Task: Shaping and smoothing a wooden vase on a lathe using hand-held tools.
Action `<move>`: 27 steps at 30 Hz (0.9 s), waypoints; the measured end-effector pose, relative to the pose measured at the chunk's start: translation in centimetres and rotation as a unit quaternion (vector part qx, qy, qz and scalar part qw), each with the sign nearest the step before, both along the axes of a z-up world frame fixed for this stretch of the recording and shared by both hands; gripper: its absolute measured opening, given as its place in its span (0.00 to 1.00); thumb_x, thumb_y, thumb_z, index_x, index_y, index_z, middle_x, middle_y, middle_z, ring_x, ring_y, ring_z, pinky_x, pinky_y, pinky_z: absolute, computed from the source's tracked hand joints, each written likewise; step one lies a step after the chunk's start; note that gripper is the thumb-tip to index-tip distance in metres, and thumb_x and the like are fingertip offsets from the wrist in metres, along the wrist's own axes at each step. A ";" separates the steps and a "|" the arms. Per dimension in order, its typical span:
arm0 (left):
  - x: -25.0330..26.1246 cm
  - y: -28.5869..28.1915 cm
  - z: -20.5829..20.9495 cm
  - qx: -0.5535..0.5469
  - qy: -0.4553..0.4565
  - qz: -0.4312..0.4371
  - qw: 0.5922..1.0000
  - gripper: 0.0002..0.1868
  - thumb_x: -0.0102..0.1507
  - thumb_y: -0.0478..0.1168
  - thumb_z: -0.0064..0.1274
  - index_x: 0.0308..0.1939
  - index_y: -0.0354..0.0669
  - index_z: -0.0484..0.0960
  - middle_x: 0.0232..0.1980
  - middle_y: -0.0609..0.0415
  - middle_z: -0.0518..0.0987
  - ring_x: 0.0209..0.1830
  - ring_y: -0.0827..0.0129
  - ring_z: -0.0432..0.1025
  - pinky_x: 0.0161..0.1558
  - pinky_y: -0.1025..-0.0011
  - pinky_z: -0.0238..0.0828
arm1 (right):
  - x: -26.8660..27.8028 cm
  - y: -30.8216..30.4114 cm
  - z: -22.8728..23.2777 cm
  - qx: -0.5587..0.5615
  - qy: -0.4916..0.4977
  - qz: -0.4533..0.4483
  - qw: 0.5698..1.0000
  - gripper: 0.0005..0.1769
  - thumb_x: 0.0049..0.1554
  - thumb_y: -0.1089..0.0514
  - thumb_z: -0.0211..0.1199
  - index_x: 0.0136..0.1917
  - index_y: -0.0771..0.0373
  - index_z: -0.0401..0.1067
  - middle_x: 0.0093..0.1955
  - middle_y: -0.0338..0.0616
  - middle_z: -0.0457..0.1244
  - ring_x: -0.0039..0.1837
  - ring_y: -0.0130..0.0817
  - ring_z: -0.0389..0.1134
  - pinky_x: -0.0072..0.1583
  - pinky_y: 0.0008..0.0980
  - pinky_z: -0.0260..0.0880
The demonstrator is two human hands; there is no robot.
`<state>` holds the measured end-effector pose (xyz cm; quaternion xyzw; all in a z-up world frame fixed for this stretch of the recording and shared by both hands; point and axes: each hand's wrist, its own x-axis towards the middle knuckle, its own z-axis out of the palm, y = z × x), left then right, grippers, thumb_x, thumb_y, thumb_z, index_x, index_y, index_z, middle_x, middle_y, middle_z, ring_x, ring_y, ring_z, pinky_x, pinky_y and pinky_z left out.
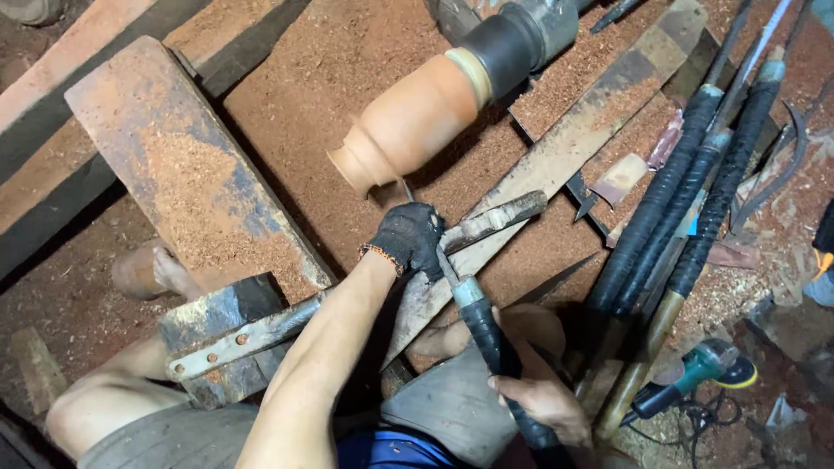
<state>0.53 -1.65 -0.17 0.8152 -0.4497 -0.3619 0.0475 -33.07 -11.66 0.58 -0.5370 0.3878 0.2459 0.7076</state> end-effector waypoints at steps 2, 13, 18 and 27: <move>0.0 0.1 -0.2 0.009 -0.003 0.010 1.000 0.23 0.30 0.49 0.73 0.24 0.42 0.87 0.30 0.41 0.82 0.33 0.49 0.80 0.39 0.59 0.80 | 0.0 -0.6 -0.5 0.018 -0.033 -0.004 0.999 0.46 0.50 0.66 0.69 0.77 0.53 0.51 0.36 0.40 0.64 0.32 0.28 0.65 0.34 0.32 0.66; -0.2 -0.2 2.1 0.063 0.032 0.054 0.996 0.18 0.33 0.48 0.72 0.23 0.46 0.88 0.28 0.47 0.84 0.31 0.55 0.81 0.39 0.61 0.80 | -0.2 -2.6 -2.4 0.050 -0.032 0.007 0.998 0.51 0.48 0.65 0.70 0.79 0.47 0.51 0.35 0.41 0.63 0.31 0.30 0.65 0.34 0.33 0.69; -0.3 -0.4 1.9 0.051 0.012 0.051 0.997 0.19 0.34 0.49 0.73 0.24 0.47 0.88 0.29 0.45 0.83 0.32 0.54 0.80 0.40 0.61 0.79 | -0.2 -4.5 -4.0 0.015 -0.062 0.079 0.995 0.44 0.48 0.67 0.70 0.75 0.62 0.57 0.39 0.42 0.64 0.35 0.31 0.66 0.36 0.33 0.70; -0.4 0.1 1.0 0.062 0.008 0.081 0.995 0.21 0.33 0.49 0.72 0.26 0.45 0.89 0.31 0.44 0.84 0.32 0.52 0.81 0.40 0.60 0.80 | 2.2 -6.6 -2.1 -0.349 -0.393 0.258 0.811 0.60 0.38 0.57 0.76 0.79 0.59 0.51 0.69 0.54 0.57 0.71 0.50 0.55 0.71 0.45 0.49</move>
